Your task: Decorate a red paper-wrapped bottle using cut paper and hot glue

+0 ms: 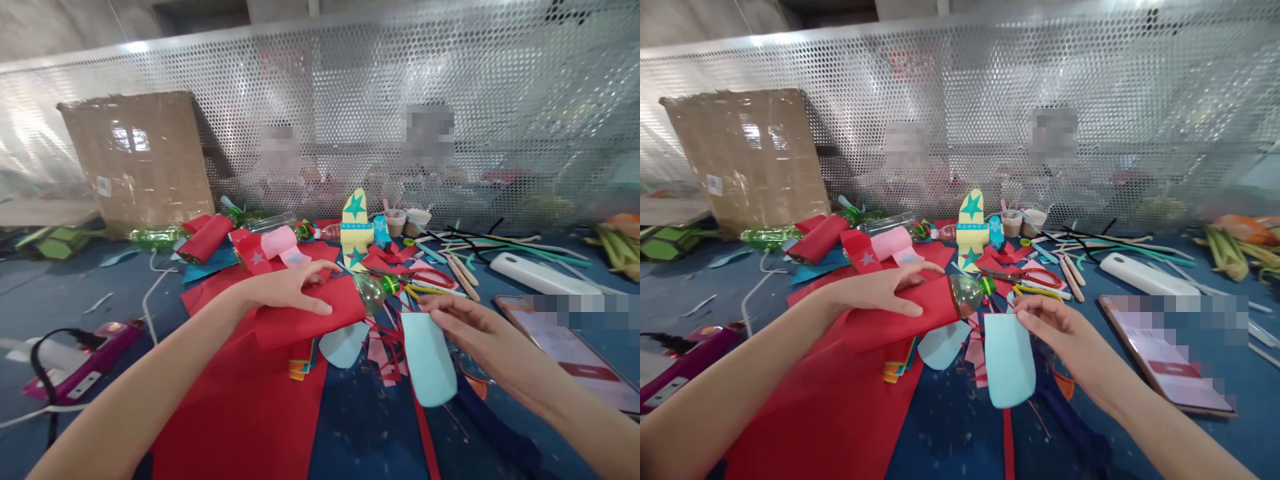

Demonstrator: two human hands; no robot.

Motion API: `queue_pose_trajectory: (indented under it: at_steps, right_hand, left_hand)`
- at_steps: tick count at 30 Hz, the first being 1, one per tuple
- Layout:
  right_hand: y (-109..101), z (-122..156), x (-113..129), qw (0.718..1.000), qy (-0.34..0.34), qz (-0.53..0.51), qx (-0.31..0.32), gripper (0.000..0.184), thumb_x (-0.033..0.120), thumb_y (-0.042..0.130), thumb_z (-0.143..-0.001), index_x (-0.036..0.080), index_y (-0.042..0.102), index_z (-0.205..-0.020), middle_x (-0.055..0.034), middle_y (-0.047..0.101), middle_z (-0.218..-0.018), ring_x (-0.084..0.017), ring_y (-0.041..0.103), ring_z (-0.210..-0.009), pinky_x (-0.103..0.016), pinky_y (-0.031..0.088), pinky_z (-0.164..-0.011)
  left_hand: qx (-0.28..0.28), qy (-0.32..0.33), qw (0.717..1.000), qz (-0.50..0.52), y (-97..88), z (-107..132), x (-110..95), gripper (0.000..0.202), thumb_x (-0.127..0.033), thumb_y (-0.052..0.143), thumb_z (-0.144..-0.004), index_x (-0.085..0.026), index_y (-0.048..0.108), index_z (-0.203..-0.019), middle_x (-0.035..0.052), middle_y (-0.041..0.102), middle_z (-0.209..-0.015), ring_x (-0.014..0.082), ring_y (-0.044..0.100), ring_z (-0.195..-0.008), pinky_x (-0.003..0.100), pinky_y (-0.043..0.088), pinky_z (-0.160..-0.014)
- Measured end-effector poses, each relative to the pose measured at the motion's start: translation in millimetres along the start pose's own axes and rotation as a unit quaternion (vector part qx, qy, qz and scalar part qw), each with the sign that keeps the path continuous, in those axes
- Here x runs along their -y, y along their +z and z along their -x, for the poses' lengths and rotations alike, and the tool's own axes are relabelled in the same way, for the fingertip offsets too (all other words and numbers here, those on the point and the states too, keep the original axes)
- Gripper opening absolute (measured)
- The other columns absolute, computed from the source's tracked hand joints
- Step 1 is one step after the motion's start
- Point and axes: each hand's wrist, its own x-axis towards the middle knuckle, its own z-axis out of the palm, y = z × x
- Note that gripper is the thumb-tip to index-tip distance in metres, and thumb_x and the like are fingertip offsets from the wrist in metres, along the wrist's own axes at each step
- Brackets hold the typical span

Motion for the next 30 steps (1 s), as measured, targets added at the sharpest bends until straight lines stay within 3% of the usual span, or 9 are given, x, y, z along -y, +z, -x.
queue_pose_trajectory:
  at_steps: [3,8,13,18,21,24,27,30]
  right_hand:
    - [1.6,2.6,2.9,0.999,-0.037,0.027,0.001,0.029,0.053,0.071,-0.071,0.025,0.068,-0.073,-0.0029,0.066,-0.091,-0.022,0.058,-0.095,-0.029,0.046,-0.081]
    - [6.0,9.0,8.7,0.998,-0.028,0.036,0.051,0.028,0.052,0.069,-0.072,0.025,0.067,-0.074,-0.0002,0.062,-0.075,-0.016,0.056,-0.069,-0.026,0.046,-0.06]
    - [9.5,9.9,9.1,0.995,-0.046,0.067,0.055,0.029,0.053,0.068,-0.073,0.024,0.066,-0.072,0.0004,0.06,-0.073,-0.016,0.053,-0.068,-0.025,0.045,-0.061]
    - [3.7,3.2,2.8,0.998,-0.027,0.043,0.034,0.032,0.054,0.07,-0.071,0.023,0.068,-0.076,0.0003,0.061,-0.074,-0.014,0.053,-0.067,-0.024,0.044,-0.061]
    - [-4.9,-1.9,0.5,0.999,-0.024,0.02,0.001,0.033,0.055,0.073,-0.068,0.023,0.068,-0.078,0.0,0.063,-0.075,-0.015,0.053,-0.068,-0.025,0.044,-0.062]
    - [-13.6,-7.6,-0.2,0.999,-0.015,-0.016,-0.031,0.032,0.054,0.075,-0.066,0.025,0.069,-0.077,-0.0002,0.064,-0.077,-0.016,0.054,-0.071,-0.025,0.045,-0.065]
    - [-17.7,-12.1,-0.5,0.998,-0.008,-0.032,-0.046,0.03,0.053,0.075,-0.066,0.026,0.069,-0.078,-0.0003,0.065,-0.079,-0.016,0.055,-0.074,-0.026,0.045,-0.067]
    - [-16.1,-12.6,-0.6,0.999,-0.01,-0.026,-0.033,0.031,0.052,0.076,-0.065,0.025,0.069,-0.078,-0.0006,0.065,-0.079,-0.016,0.055,-0.073,-0.026,0.045,-0.066]
  left_hand:
    - [0.028,0.023,0.999,0.004,2.6,1.2,-3.0,0.071,-0.042,0.073,-0.069,-0.029,0.046,-0.134,0.0103,0.057,-0.129,0.0291,0.055,-0.119,0.033,0.049,-0.088]
    - [0.067,0.033,0.997,-0.018,13.2,2.5,-7.2,0.076,-0.045,0.076,-0.067,-0.033,0.044,-0.135,0.0094,0.054,-0.132,0.0286,0.056,-0.117,0.036,0.047,-0.092]
    - [0.074,0.052,0.995,-0.035,22.0,4.6,-14.2,0.077,-0.05,0.076,-0.066,-0.032,0.044,-0.134,0.0083,0.055,-0.13,0.0301,0.052,-0.121,0.037,0.044,-0.096]
    - [0.117,0.06,0.991,-0.012,9.7,1.8,-11.0,0.076,-0.066,0.053,-0.079,-0.028,0.033,-0.141,0.0112,0.052,-0.134,0.0291,0.045,-0.126,0.04,0.037,-0.102]
    - [0.08,0.034,0.996,0.035,-2.2,-0.5,-3.3,0.078,-0.077,0.035,-0.079,-0.027,0.035,-0.139,0.0103,0.052,-0.134,0.029,0.045,-0.126,0.041,0.032,-0.105]
    - [0.023,-0.026,0.995,0.089,-9.3,-1.2,1.5,0.077,-0.078,0.026,-0.08,-0.029,0.036,-0.139,0.0085,0.055,-0.133,0.03,0.044,-0.127,0.045,0.031,-0.105]
    - [0.005,-0.024,0.997,0.074,-9.7,-0.8,0.7,0.07,-0.073,0.039,-0.079,-0.029,0.044,-0.133,0.0059,0.047,-0.141,0.0309,0.039,-0.13,0.042,0.033,-0.104]
    - [0.035,-0.014,0.999,-0.004,-5.6,-0.5,-2.7,0.067,-0.066,0.057,-0.073,-0.029,0.049,-0.129,0.0041,0.044,-0.143,0.0312,0.037,-0.132,0.039,0.035,-0.105]
